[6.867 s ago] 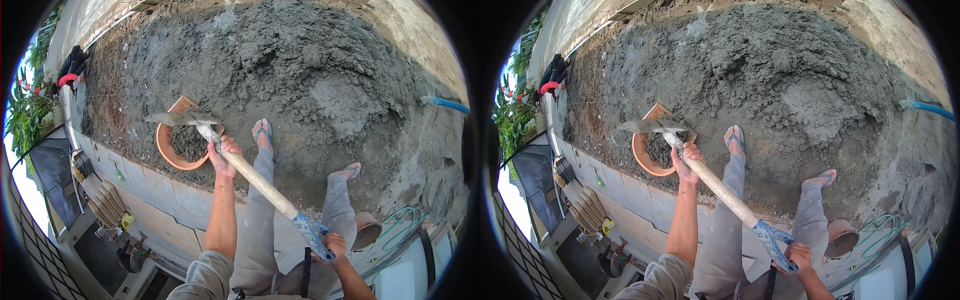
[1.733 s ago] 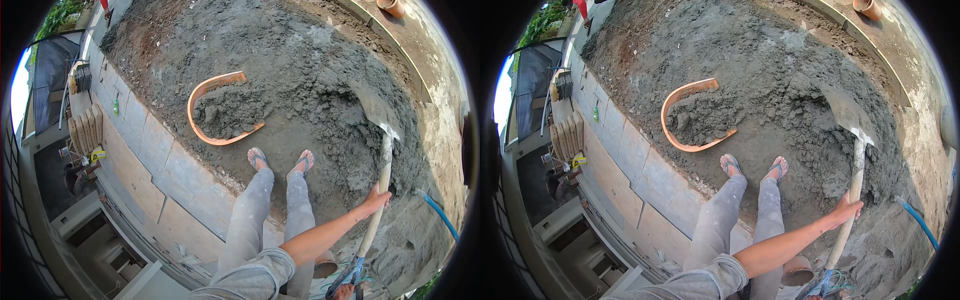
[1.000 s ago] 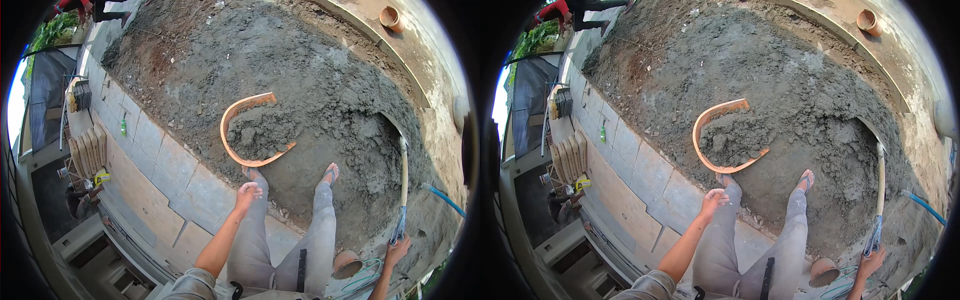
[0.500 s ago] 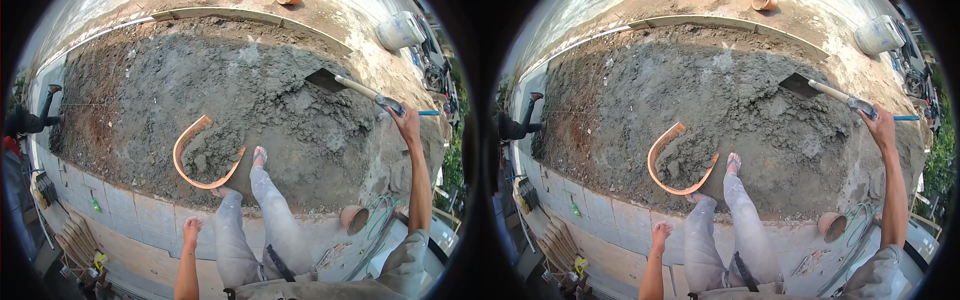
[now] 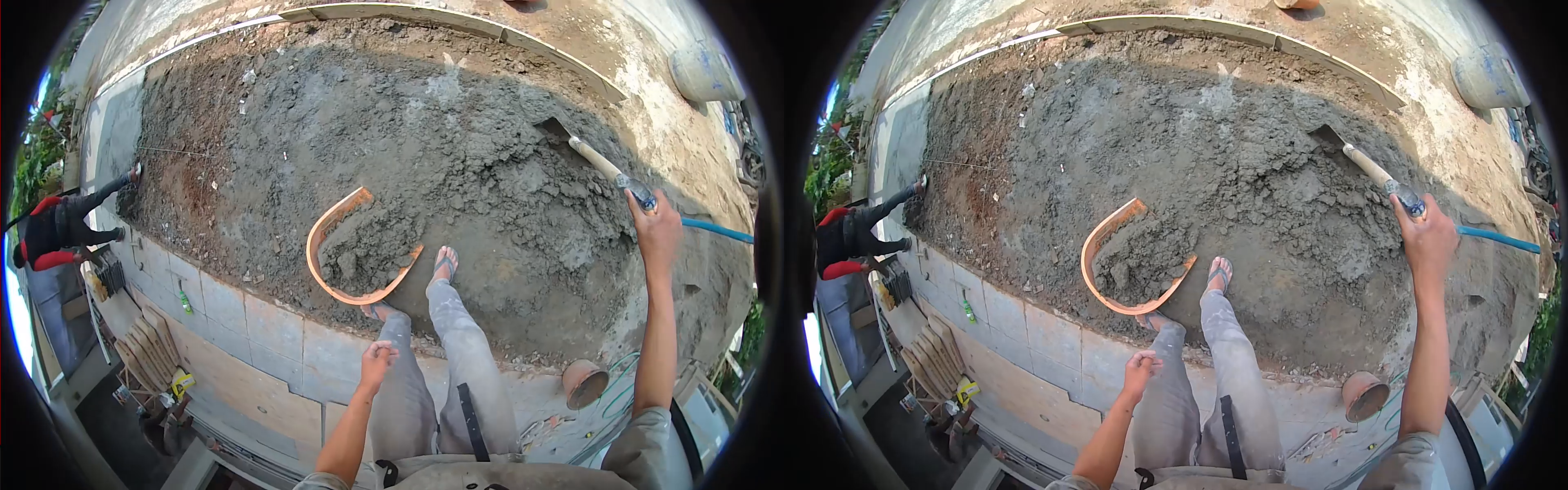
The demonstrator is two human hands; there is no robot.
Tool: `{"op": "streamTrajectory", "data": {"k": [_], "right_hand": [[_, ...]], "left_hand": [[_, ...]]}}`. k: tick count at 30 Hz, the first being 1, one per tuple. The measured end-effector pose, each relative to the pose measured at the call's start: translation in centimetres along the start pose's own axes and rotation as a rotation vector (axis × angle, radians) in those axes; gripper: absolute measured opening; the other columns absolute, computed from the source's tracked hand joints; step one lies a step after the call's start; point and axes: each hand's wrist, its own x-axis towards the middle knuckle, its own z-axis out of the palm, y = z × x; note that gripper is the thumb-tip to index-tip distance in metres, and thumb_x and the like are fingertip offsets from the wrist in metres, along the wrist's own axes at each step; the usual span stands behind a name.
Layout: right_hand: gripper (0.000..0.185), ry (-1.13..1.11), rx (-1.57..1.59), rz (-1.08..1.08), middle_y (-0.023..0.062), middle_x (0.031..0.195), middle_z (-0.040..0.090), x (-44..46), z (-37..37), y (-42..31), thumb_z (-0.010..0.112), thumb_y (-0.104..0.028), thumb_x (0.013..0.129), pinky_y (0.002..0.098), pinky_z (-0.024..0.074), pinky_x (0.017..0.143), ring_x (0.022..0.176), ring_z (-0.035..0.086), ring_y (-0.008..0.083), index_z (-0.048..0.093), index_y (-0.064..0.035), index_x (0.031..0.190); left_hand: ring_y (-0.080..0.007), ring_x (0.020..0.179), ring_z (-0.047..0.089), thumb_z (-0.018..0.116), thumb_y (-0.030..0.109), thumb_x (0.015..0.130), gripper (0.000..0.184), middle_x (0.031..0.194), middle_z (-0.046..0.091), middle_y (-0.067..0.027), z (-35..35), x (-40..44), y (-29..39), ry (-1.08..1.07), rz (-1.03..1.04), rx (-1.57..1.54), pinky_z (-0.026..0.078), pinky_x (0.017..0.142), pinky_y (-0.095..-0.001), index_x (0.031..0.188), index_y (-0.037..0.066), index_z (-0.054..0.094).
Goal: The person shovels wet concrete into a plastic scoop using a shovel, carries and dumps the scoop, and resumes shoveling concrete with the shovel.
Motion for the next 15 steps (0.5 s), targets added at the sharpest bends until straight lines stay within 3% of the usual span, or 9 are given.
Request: {"op": "streamTrajectory", "data": {"k": [2, 6, 7, 8, 10, 12, 14, 15], "right_hand": [[0.048, -0.003, 0.013, 0.014, 0.0193, 0.063, 0.059, -0.1, -1.0, -1.4, 0.066, -0.051, 0.078, 0.0466, 0.0437, 0.053, 0.064, 0.059, 0.0406, 0.057, -0.0037, 0.077], [0.047, 0.029, -0.01, -0.021, 0.0191, 0.065, 0.06, -0.4, -0.2, 2.5, 0.065, -0.052, 0.078, 0.0486, 0.0443, 0.056, 0.066, 0.059, 0.0412, 0.058, -0.0063, 0.083], [0.041, -0.161, -0.022, 0.131, 0.0171, 0.079, 0.063, -0.3, -0.5, 2.5, 0.07, -0.044, 0.078, 0.044, 0.0464, 0.063, 0.077, 0.061, 0.0365, 0.057, -0.0072, 0.092], [0.041, -0.179, -0.011, 0.124, 0.0171, 0.079, 0.063, -0.2, -0.6, 2.0, 0.07, -0.044, 0.078, 0.044, 0.0464, 0.063, 0.077, 0.061, 0.0365, 0.057, -0.0072, 0.092], [0.04, 0.307, 0.112, -0.165, 0.0146, 0.103, 0.06, -1.0, -1.0, 0.5, 0.075, -0.032, 0.076, 0.0384, 0.0458, 0.077, 0.094, 0.059, 0.0297, 0.056, -0.0067, 0.1], [0.035, 0.421, 0.057, -0.123, 0.0122, 0.117, 0.052, -3.4, -1.6, -4.2, 0.074, -0.016, 0.078, 0.0351, 0.042, 0.088, 0.107, 0.052, 0.0247, 0.054, -0.0048, 0.104], [0.027, 0.797, 0.769, -0.105, 0.0117, 0.114, 0.051, -7.4, 0.8, -8.2, 0.067, -0.007, 0.082, 0.0344, 0.0424, 0.088, 0.103, 0.052, 0.0235, 0.053, -0.0033, 0.105], [0.024, 0.662, 0.993, 0.044, 0.0108, 0.111, 0.05, -9.7, 3.2, -10.6, 0.063, -0.003, 0.083, 0.033, 0.0425, 0.088, 0.1, 0.052, 0.0214, 0.052, -0.0027, 0.104]], "left_hand": [[-0.0156, 0.086, 0.064, 0.049, 0.016, 0.094, 0.018, 0.096, 0.066, -0.0085, 0.9, -1.4, 0.1, -0.012, -0.027, 0.062, 0.046, 0.072, -0.0268, 0.109, 0.008, 0.055], [-0.0157, 0.089, 0.063, 0.047, 0.016, 0.095, 0.02, 0.096, 0.066, -0.0089, 3.3, 0.3, 4.7, -0.103, 0.08, -0.01, 0.047, 0.075, -0.0272, 0.11, 0.006, 0.055], [-0.0159, 0.089, 0.063, 0.047, 0.017, 0.095, 0.021, 0.096, 0.066, -0.0088, 3.0, -0.4, 4.8, -0.115, 0.043, -0.01, 0.047, 0.076, -0.0274, 0.111, 0.005, 0.054], [-0.0159, 0.089, 0.063, 0.047, 0.017, 0.095, 0.021, 0.096, 0.066, -0.0088, 2.5, -0.8, 5.1, -0.096, 0.03, -0.009, 0.047, 0.076, -0.0274, 0.111, 0.005, 0.054], [-0.0162, 0.089, 0.063, 0.047, 0.017, 0.095, 0.021, 0.096, 0.066, -0.0086, 1.5, -0.4, 6.1, -0.119, 0.082, 0.037, 0.048, 0.077, -0.0277, 0.112, 0.005, 0.054], [-0.0168, 0.09, 0.064, 0.047, 0.017, 0.095, 0.022, 0.097, 0.066, -0.0093, -0.1, 0.4, 6.8, -0.099, 0.08, 0.044, 0.048, 0.078, -0.0281, 0.112, 0.004, 0.054], [-0.017, 0.09, 0.064, 0.047, 0.014, 0.095, 0.021, 0.097, 0.065, -0.0102, -2.7, 0.9, 6.8, -0.066, 0.128, 0.175, 0.048, 0.079, -0.0283, 0.11, 0.002, 0.054], [-0.0182, 0.084, 0.064, 0.049, 0.007, 0.091, 0.02, 0.091, 0.065, -0.0118, -4.1, 2.0, 6.4, -0.034, 0.162, 0.152, 0.05, 0.077, -0.0278, 0.107, -0.003, 0.055]]}}
